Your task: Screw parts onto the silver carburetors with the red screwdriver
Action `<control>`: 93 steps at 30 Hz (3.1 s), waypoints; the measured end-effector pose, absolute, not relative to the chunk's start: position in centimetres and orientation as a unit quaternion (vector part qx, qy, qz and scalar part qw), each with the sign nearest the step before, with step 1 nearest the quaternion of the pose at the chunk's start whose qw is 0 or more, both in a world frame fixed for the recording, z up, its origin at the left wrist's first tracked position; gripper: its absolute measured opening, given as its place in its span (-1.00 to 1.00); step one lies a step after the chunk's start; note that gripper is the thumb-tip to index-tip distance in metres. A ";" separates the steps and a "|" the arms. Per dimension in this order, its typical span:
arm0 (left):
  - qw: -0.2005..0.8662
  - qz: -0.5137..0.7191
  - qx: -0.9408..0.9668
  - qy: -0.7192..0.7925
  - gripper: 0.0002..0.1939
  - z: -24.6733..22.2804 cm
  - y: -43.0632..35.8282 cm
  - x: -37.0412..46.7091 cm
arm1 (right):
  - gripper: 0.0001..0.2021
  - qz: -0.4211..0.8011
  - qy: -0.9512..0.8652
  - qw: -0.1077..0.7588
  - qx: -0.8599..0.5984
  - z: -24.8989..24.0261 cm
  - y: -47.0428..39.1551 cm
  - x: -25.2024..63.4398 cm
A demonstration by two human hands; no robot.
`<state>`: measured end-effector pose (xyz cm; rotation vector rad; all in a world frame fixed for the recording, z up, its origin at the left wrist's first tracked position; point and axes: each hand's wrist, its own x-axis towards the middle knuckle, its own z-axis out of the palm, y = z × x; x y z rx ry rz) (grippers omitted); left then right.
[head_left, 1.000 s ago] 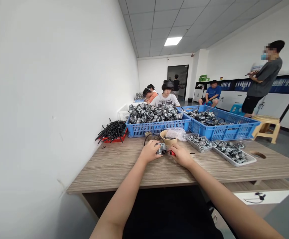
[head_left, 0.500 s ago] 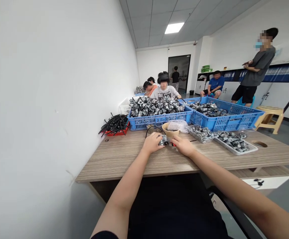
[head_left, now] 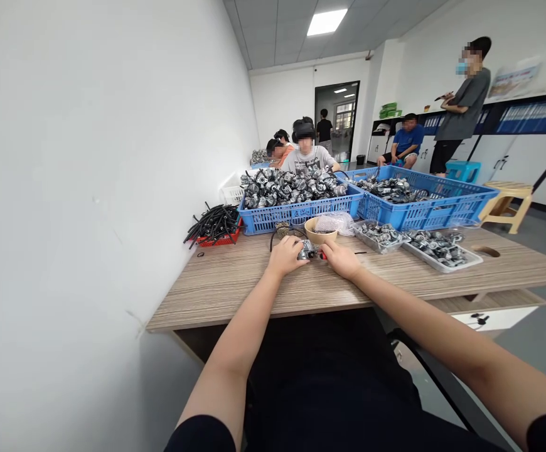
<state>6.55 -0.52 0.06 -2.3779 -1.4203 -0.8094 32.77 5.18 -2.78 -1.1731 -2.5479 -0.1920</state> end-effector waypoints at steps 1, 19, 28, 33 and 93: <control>0.128 -0.278 -0.816 -0.490 -0.58 0.1 -0.6 6.6 | -0.60 -0.067 -0.892 0.164 -0.415 -2.7 5.1 32.6; 0.003 -0.377 -0.804 -0.460 -0.51 0.6 -2.1 6.9 | -0.56 -0.017 -0.824 0.330 -0.460 -2.9 1.7 34.5; -0.142 -0.373 -0.809 -0.432 -0.61 -0.5 -1.3 7.5 | -0.54 0.044 -0.880 0.276 -0.384 -2.6 1.1 38.0; -0.140 -0.381 -0.804 -0.435 -0.62 0.6 -1.4 6.8 | -0.49 0.081 -0.904 0.230 -0.350 -2.8 0.5 37.6; -0.185 -0.280 -0.819 -0.464 -0.84 6.6 -2.7 12.3 | -0.54 0.059 -0.880 0.207 -0.424 -2.6 0.1 35.7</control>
